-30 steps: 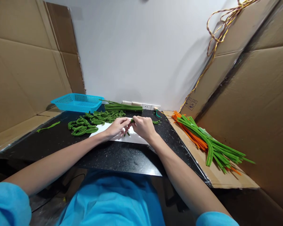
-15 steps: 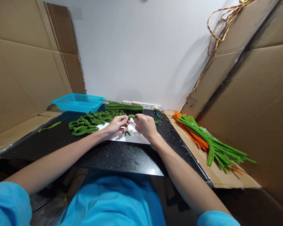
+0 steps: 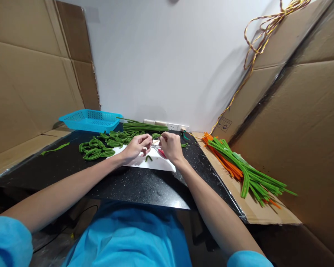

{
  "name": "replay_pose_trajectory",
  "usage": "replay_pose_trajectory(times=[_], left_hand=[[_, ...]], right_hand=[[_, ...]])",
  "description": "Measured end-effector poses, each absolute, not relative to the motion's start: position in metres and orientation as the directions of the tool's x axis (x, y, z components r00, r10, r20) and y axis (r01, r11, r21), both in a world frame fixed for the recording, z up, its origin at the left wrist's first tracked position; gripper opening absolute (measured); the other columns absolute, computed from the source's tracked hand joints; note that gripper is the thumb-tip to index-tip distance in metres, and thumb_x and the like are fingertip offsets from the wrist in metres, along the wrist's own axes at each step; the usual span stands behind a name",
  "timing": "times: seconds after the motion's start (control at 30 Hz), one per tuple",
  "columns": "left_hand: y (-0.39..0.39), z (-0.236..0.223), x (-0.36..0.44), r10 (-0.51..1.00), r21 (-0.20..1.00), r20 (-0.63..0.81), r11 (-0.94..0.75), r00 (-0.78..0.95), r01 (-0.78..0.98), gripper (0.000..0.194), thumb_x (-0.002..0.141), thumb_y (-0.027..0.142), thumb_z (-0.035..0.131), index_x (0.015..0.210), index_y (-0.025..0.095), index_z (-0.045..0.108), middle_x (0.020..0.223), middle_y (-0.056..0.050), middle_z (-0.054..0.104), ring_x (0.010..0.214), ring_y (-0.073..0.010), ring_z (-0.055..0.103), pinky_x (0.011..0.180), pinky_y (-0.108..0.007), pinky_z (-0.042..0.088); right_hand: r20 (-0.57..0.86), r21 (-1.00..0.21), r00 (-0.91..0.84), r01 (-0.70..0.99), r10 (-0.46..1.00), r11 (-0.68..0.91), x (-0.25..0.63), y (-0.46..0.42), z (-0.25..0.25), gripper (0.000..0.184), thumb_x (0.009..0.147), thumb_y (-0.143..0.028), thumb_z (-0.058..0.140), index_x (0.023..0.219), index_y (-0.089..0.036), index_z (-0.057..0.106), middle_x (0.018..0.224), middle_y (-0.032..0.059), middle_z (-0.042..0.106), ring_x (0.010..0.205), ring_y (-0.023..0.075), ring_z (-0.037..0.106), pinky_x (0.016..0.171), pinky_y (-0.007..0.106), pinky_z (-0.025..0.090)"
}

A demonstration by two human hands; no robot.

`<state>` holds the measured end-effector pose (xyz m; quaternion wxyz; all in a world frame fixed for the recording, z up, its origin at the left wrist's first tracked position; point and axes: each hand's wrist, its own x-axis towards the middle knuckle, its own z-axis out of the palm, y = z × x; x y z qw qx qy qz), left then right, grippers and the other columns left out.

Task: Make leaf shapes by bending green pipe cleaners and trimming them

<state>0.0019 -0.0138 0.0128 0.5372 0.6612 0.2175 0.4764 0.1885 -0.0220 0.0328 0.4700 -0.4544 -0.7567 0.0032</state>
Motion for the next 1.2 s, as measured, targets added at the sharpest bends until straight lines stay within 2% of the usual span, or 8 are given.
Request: replay_pose_trajectory(times=[0.23, 0.4, 0.47, 0.6, 0.77, 0.87, 1.07, 1.2], left_hand=[[-0.012, 0.009, 0.000, 0.822, 0.904, 0.417, -0.329, 0.389, -0.274, 0.044, 0.090, 0.057, 0.074, 0.081, 0.018, 0.058, 0.063, 0.005, 0.051, 0.046, -0.0066, 0.050, 0.038, -0.017, 0.036], [-0.014, 0.007, 0.003, 0.826, 0.934, 0.332, -0.217, 0.456, -0.285, 0.048, 0.089, 0.062, 0.073, 0.084, 0.017, 0.058, 0.076, 0.001, 0.057, 0.048, -0.0083, 0.057, 0.034, -0.018, 0.036], [-0.015, 0.008, 0.005, 0.818, 0.941, 0.308, -0.187, 0.485, -0.282, 0.050, 0.089, 0.065, 0.072, 0.088, 0.016, 0.059, 0.081, -0.001, 0.061, 0.050, -0.0092, 0.060, 0.034, -0.018, 0.038], [-0.017, 0.008, 0.007, 0.796, 0.946, 0.304, -0.188, 0.524, -0.264, 0.052, 0.081, 0.063, 0.081, 0.093, 0.015, 0.064, 0.074, 0.000, 0.063, 0.057, -0.0135, 0.067, 0.039, -0.019, 0.046], [-0.018, 0.009, 0.005, 0.777, 0.947, 0.315, -0.225, 0.545, -0.227, 0.054, 0.075, 0.059, 0.088, 0.090, 0.012, 0.067, 0.075, -0.004, 0.070, 0.061, -0.0166, 0.072, 0.045, -0.021, 0.051], [-0.019, 0.009, 0.004, 0.766, 0.948, 0.316, -0.237, 0.560, -0.210, 0.055, 0.074, 0.060, 0.088, 0.087, 0.011, 0.067, 0.076, -0.005, 0.070, 0.059, -0.0146, 0.070, 0.044, -0.020, 0.049], [-0.018, 0.010, 0.002, 0.751, 0.953, 0.304, -0.235, 0.586, -0.193, 0.055, 0.075, 0.061, 0.087, 0.083, 0.012, 0.063, 0.082, -0.006, 0.071, 0.057, -0.0119, 0.068, 0.042, -0.019, 0.046], [-0.016, 0.010, 0.000, 0.744, 0.951, 0.310, -0.236, 0.592, -0.202, 0.056, 0.075, 0.062, 0.087, 0.080, 0.013, 0.060, 0.079, -0.004, 0.070, 0.057, -0.0111, 0.067, 0.043, -0.018, 0.045]], right_hand=[[0.733, -0.458, -0.139, 0.623, 0.666, 0.634, 0.189, -0.022, 0.030, 0.027, 0.099, -0.026, 0.060, 0.075, -0.019, 0.070, 0.061, 0.0023, 0.072, 0.049, 0.0164, 0.067, 0.050, 0.026, 0.051], [0.807, -0.331, -0.171, 0.660, 0.565, 0.674, 0.199, -0.013, 0.021, 0.010, 0.092, -0.021, 0.067, 0.091, -0.019, 0.076, 0.076, 0.0037, 0.078, 0.057, 0.0165, 0.067, 0.061, 0.029, 0.053], [0.824, -0.271, -0.209, 0.671, 0.527, 0.690, 0.202, -0.012, 0.020, 0.014, 0.090, -0.016, 0.065, 0.095, -0.020, 0.077, 0.086, 0.0053, 0.080, 0.062, 0.0169, 0.068, 0.066, 0.029, 0.053], [0.833, -0.188, -0.271, 0.681, 0.482, 0.708, 0.205, -0.012, 0.018, 0.020, 0.090, -0.013, 0.063, 0.097, -0.021, 0.079, 0.093, 0.0063, 0.081, 0.074, 0.0190, 0.073, 0.070, 0.028, 0.054], [0.842, -0.154, -0.288, 0.682, 0.456, 0.715, 0.205, -0.012, 0.017, 0.017, 0.091, -0.015, 0.062, 0.095, -0.020, 0.078, 0.086, 0.0052, 0.080, 0.063, 0.0160, 0.068, 0.064, 0.027, 0.051], [0.843, -0.155, -0.296, 0.666, 0.449, 0.730, 0.205, -0.012, 0.019, 0.019, 0.090, -0.014, 0.060, 0.091, -0.019, 0.078, 0.080, 0.0036, 0.077, 0.057, 0.0138, 0.063, 0.060, 0.026, 0.048], [0.829, -0.166, -0.321, 0.641, 0.458, 0.749, 0.203, -0.017, 0.024, 0.021, 0.086, -0.010, 0.058, 0.086, -0.018, 0.078, 0.071, 0.0025, 0.072, 0.058, 0.0141, 0.060, 0.060, 0.026, 0.045], [0.808, -0.180, -0.346, 0.625, 0.477, 0.759, 0.200, -0.024, 0.030, 0.023, 0.084, -0.009, 0.058, 0.074, -0.018, 0.076, 0.063, 0.0011, 0.067, 0.053, 0.0127, 0.055, 0.057, 0.026, 0.041]])
